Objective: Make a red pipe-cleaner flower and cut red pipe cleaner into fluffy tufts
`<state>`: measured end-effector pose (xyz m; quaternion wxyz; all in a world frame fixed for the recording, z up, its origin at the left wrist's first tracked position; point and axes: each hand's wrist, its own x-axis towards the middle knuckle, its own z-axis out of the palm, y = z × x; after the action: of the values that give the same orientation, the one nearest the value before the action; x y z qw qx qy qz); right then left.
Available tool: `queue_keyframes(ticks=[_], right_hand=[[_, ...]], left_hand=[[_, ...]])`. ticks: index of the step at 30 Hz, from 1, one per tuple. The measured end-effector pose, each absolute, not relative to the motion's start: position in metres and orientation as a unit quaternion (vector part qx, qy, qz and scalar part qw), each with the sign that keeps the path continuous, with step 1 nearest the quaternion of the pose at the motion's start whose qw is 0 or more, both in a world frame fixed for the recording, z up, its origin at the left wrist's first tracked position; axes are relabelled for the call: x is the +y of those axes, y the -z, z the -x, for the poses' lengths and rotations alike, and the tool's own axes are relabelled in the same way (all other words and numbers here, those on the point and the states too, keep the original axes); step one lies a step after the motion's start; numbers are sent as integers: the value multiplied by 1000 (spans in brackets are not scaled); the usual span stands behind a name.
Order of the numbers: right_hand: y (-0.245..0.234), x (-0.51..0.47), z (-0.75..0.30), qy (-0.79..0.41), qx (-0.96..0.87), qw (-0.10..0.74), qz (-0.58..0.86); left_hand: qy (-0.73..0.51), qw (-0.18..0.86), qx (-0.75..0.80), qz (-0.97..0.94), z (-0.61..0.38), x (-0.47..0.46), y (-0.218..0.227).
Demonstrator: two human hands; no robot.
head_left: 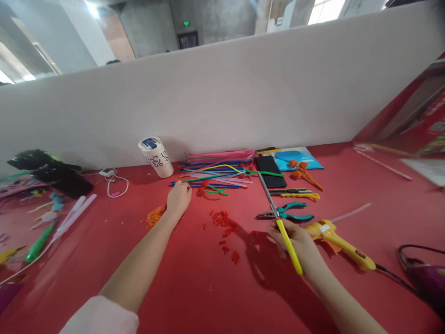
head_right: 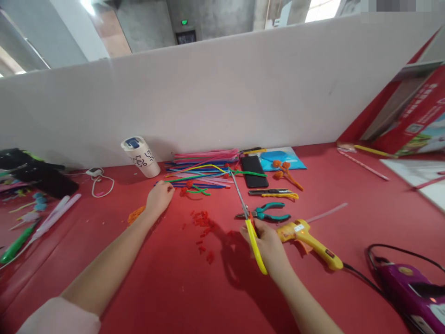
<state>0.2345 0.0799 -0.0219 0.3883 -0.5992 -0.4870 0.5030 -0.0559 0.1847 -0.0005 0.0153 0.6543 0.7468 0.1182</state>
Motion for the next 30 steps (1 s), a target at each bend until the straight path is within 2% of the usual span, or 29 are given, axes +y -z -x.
queue_keyframes(ticks=[5,11,14,16,18,23,30], right_hand=[[26,82,-237,-494,-500,378,603],[29,86,-241,-443,-515,349,645],[25,90,-244,-388,-535,321,678],[21,93,-244,-345,-554,292,699],[17,96,-242,-299,-573,258,718],[11,106,-226,-194,-617,186,739],[19,119,-215,-107,-641,136,748]], left_hand=[[-70,-5,760,-646,48,205,11],[-65,37,732,-678,39,172,-10],[-65,131,665,-733,30,135,-22],[-78,278,583,-759,24,112,-25],[-97,326,584,-737,21,95,-23],[-158,302,635,-693,32,82,-14],[-214,287,660,-660,53,79,-8]])
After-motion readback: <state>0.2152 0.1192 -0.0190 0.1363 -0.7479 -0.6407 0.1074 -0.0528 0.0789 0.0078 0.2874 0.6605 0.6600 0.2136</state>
